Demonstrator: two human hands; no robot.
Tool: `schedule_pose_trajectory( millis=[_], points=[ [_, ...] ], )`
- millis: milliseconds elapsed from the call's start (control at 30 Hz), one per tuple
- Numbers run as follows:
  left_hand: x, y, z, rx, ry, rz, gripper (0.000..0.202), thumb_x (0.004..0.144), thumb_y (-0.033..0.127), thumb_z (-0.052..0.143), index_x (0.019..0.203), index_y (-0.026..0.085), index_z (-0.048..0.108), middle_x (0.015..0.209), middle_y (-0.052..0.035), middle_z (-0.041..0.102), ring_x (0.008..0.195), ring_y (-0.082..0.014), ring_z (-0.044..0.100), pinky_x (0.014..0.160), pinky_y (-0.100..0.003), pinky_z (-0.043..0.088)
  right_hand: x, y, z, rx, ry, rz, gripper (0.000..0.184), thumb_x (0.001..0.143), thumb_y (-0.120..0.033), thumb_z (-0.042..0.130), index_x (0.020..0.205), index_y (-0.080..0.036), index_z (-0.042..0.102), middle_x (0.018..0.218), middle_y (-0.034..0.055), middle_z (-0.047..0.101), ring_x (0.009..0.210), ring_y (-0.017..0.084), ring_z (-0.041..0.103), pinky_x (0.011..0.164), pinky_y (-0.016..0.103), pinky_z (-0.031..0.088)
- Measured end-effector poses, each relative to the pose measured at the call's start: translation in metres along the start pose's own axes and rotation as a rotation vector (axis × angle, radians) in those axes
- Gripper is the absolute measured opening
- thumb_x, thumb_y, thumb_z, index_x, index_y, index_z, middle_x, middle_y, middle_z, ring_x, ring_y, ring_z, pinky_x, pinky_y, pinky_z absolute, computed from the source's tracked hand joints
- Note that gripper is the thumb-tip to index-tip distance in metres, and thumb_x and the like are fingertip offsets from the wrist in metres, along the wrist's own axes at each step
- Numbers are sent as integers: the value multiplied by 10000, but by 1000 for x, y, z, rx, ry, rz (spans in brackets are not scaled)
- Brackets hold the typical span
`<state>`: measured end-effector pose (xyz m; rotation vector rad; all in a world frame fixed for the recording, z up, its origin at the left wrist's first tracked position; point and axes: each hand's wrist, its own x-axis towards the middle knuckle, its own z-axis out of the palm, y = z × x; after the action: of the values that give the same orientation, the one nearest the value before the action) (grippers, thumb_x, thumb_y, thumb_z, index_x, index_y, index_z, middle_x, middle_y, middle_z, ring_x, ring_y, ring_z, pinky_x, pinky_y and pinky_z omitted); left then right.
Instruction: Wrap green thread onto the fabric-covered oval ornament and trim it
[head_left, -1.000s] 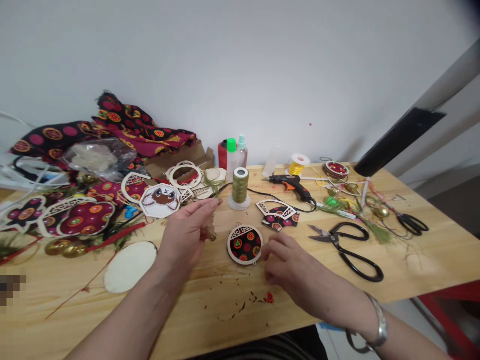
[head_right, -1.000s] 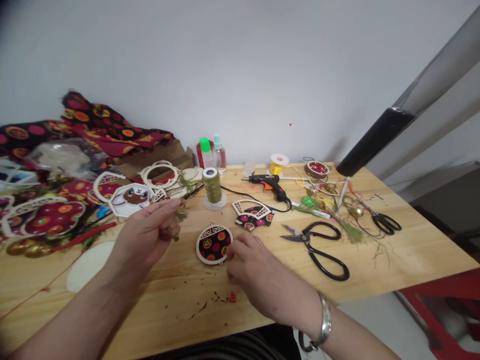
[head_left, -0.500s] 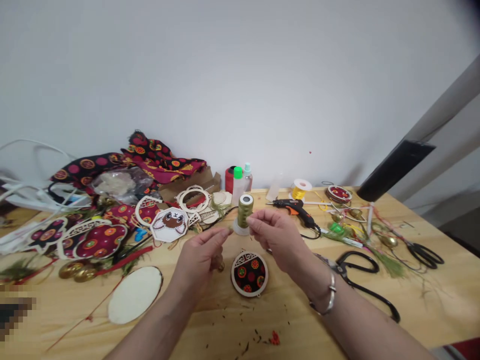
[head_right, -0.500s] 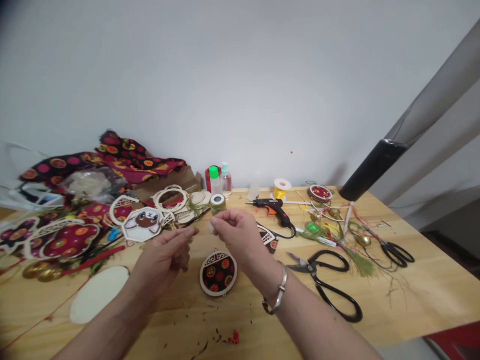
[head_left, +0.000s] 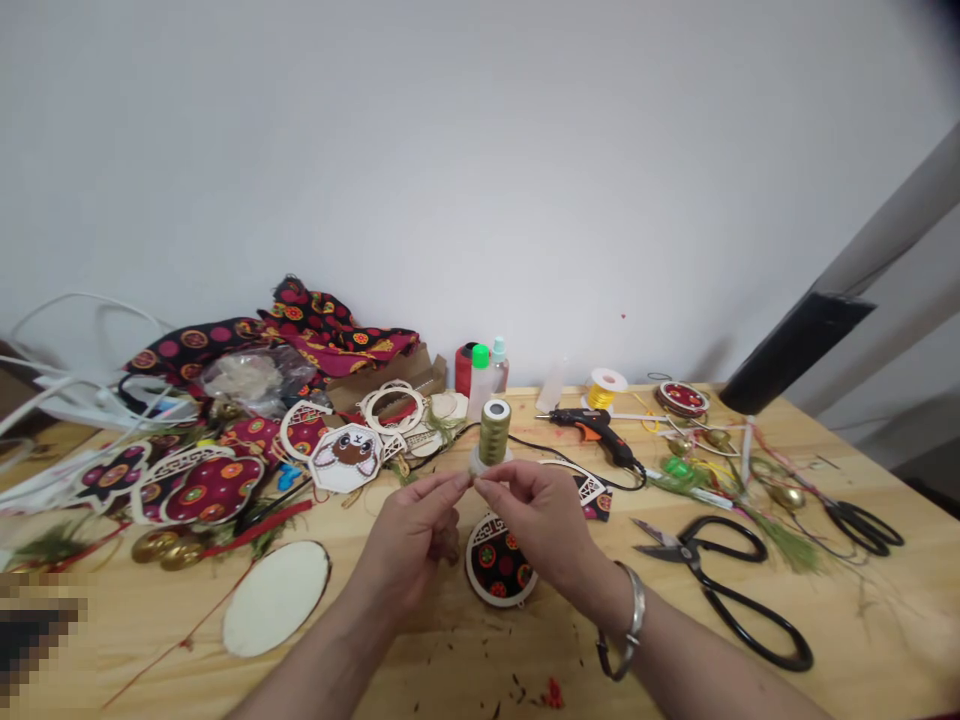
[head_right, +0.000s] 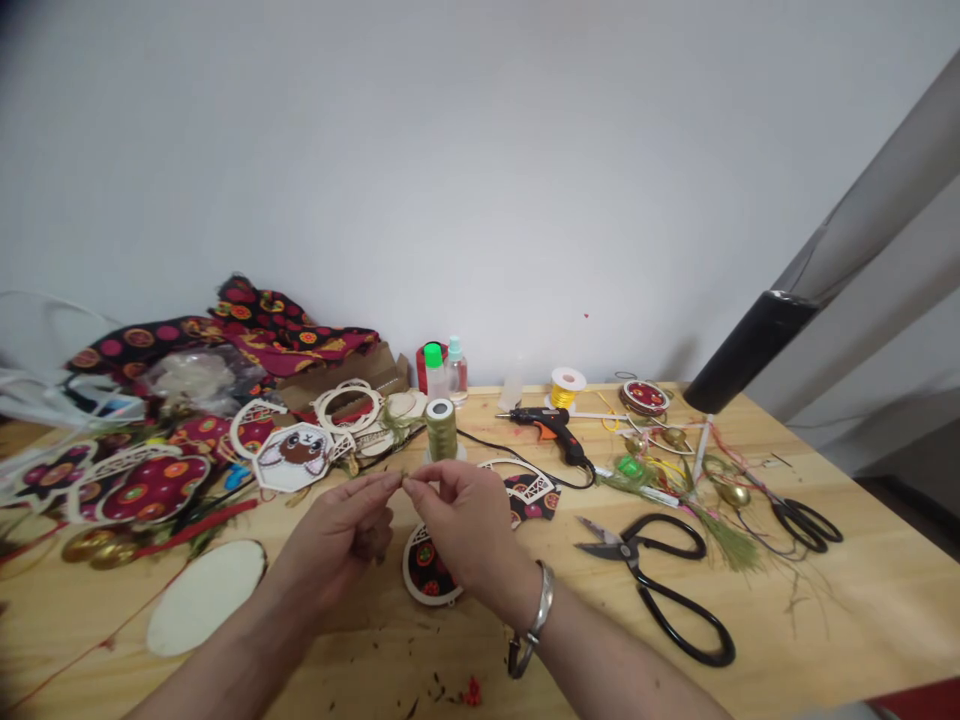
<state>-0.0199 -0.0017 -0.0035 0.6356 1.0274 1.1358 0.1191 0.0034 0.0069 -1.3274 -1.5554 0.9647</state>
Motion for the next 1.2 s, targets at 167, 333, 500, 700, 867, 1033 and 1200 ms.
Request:
schedule_pose_trajectory(
  millis=[167,333,500,700,867,1033,1200],
  points=[
    [1,-1,-1,-9,-9,-1,225,666,343,734,655,161,603,381,125,241,353,-33,173,363,-186,138,-1,7,1,-76,8,-48,191,770,-340,592,728,-188,698,483,-54,450,482,77,362,474,204,260],
    [3,-1,-2,-37,-1,14,233,657,338,743,686,155,602,383,132,239,354,-27,165,362,-177,128,-2,10,2,-72,-18,-27,187,784,-324,571,746,-193,700,541,-34,539,508,84,408,489,205,277],
    [3,-1,-2,-42,21,1,260,646,354,747,723,153,602,370,136,246,344,-29,175,361,-176,134,-1,13,2,-83,-43,-29,201,794,-328,558,740,-188,692,550,-29,544,519,87,419,495,203,282],
    [4,-1,-1,-38,27,18,269,640,352,747,739,149,601,373,136,258,344,-30,175,363,-179,129,0,14,2,-102,-50,-15,191,778,-321,568,725,-183,690,538,-31,532,511,88,421,486,203,282],
    [5,-2,-3,-33,28,13,269,636,350,752,741,148,609,379,132,266,348,-30,177,367,-183,121,1,10,3,-89,-71,21,177,763,-304,571,711,-181,687,527,-35,527,507,88,422,484,202,290],
    [5,-1,-2,-29,36,16,270,630,341,759,758,148,622,384,130,272,352,-30,184,371,-183,127,-1,8,3,-50,-108,27,170,766,-284,565,704,-175,680,534,-37,540,507,84,437,492,200,309],
    [6,0,-1,-20,46,26,258,608,329,765,687,159,586,385,129,268,351,-35,186,368,-185,132,-2,9,4,-7,-138,13,157,763,-251,557,686,-171,667,550,-35,559,513,83,446,491,195,318]
  ],
)
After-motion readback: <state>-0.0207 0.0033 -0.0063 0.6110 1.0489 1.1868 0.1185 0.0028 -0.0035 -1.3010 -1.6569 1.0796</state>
